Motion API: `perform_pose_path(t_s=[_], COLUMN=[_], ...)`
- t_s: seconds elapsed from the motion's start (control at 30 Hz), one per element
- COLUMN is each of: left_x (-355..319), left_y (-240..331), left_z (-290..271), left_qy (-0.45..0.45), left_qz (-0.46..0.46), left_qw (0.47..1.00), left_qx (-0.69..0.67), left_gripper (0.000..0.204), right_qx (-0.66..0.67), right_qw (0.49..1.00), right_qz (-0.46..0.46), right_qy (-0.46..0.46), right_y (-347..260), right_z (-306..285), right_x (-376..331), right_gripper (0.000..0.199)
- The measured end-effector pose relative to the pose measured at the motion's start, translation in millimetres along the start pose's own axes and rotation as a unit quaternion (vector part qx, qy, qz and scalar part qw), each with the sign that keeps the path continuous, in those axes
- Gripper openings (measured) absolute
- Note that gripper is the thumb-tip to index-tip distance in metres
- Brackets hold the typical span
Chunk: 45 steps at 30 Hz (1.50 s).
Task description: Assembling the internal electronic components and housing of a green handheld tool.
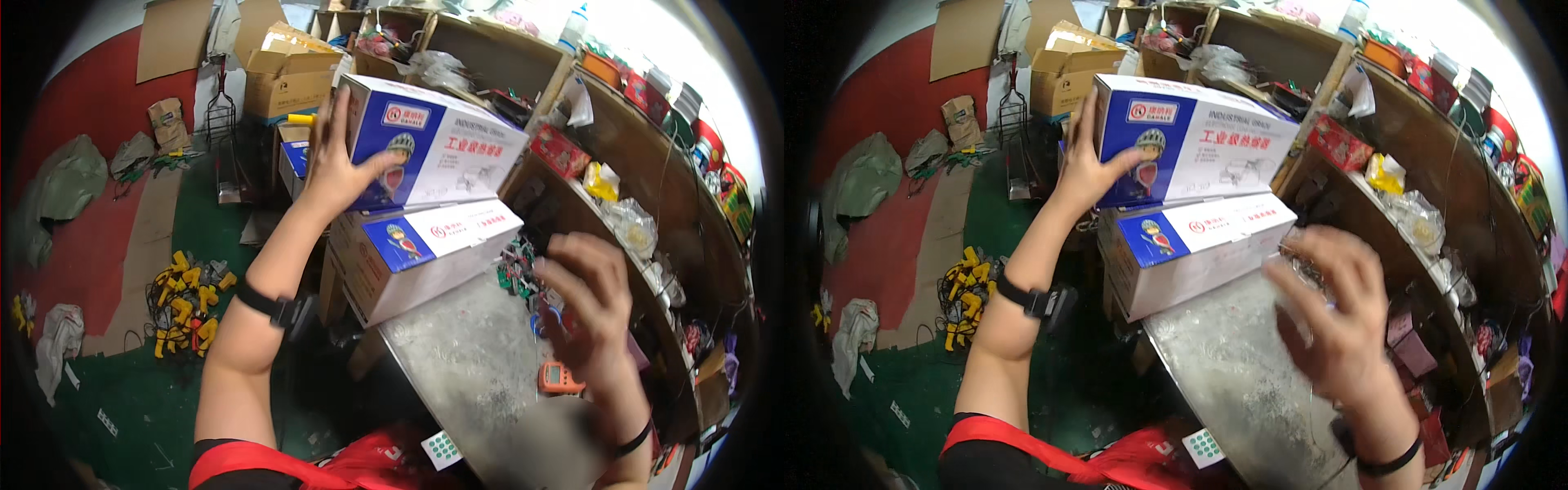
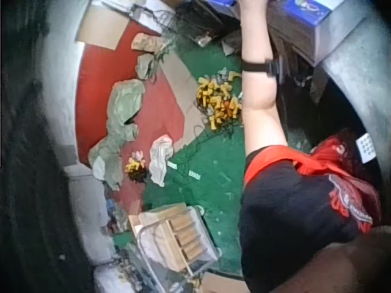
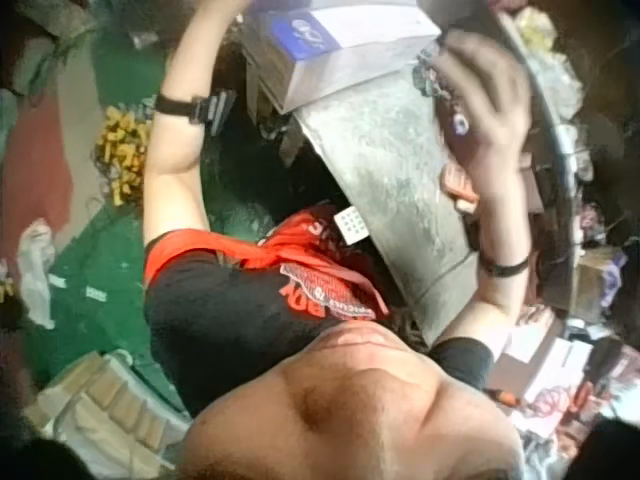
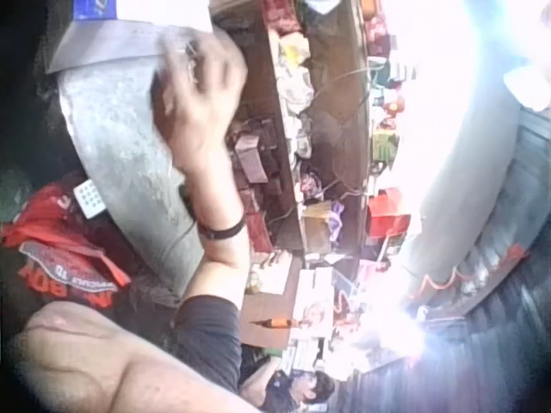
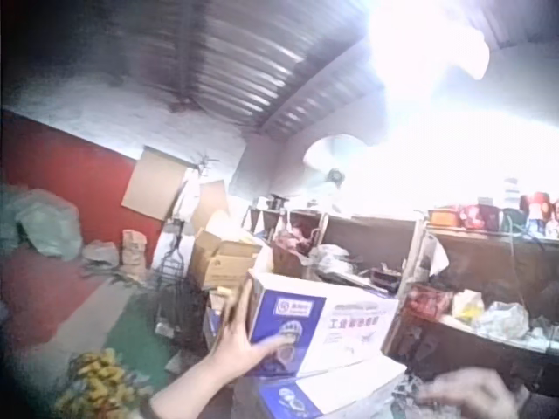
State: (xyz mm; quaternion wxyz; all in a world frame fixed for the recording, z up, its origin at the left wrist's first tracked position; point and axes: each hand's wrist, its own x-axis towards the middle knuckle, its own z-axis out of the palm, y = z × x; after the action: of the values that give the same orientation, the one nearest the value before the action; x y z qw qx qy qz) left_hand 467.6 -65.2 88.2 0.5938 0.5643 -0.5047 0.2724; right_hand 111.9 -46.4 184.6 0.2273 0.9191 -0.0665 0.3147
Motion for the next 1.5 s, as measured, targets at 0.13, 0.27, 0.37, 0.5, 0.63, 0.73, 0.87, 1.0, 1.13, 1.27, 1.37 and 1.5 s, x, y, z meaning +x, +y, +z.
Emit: perform_pose_path(t_s=[0.13, 0.27, 0.37, 0.5, 0.63, 0.73, 0.87, 1.0, 1.13, 1.27, 1.37, 1.5], left_x=[-35, -85, -95, -62, -54, -48, -43, -46, -41, -24, -32, -62], left_y=[-36, -217, -221, -218, -298, -325, -290, -298, -293, -227, -149, -30], left_z=[-24, -48, 8, 35, 65, 89, 117, 71, -16, -133, -225, -293], left_qy=[-0.033, 0.032, -0.026, -0.09, -0.058, -0.003, 0.209, 0.29, 0.271, 0.28, 0.19, 0.055], left_qz=[-0.036, -0.378, -0.597, -0.642, -0.633, -0.628, -0.632, -0.502, -0.411, -0.344, -0.188, -0.024], left_qw=[0.99, 0.925, 0.786, 0.736, 0.72, 0.682, 0.66, 0.693, 0.774, 0.845, 0.938, 0.992], left_qx=[-0.135, 0.0, -0.157, -0.194, -0.279, -0.374, -0.348, -0.43, -0.398, -0.298, -0.221, 0.109], left_gripper=[0.086, 0.068, 0.11, 0.132, 0.135, 0.132, 0.12, 0.085, 0.098, 0.099, 0.093, 0.1], right_qx=[0.105, 0.211, 0.207, 0.161, 0.155, 0.164, 0.136, 0.168, 0.172, 0.173, 0.174, 0.186], right_qw=[0.973, 0.916, 0.892, 0.896, 0.895, 0.893, 0.895, 0.891, 0.898, 0.906, 0.909, 0.905], right_qz=[0.123, 0.215, 0.285, 0.308, 0.309, 0.313, 0.33, 0.325, 0.323, 0.318, 0.317, 0.33], right_qy=[-0.164, -0.266, -0.282, -0.275, -0.283, -0.28, -0.269, -0.269, -0.245, -0.221, -0.207, -0.191], right_y=[-31, -64, -68, -90, -99, -99, -96, -89, -87, -91, -101, -95], right_z=[34, 81, 122, 159, 158, 158, 155, 163, 166, 164, 156, 167], right_x=[-80, -152, -184, -187, -180, -178, -168, -179, -179, -184, -183, -207], right_gripper=[0.051, 0.046, 0.058, 0.059, 0.059, 0.058, 0.053, 0.06, 0.058, 0.058, 0.056, 0.056])
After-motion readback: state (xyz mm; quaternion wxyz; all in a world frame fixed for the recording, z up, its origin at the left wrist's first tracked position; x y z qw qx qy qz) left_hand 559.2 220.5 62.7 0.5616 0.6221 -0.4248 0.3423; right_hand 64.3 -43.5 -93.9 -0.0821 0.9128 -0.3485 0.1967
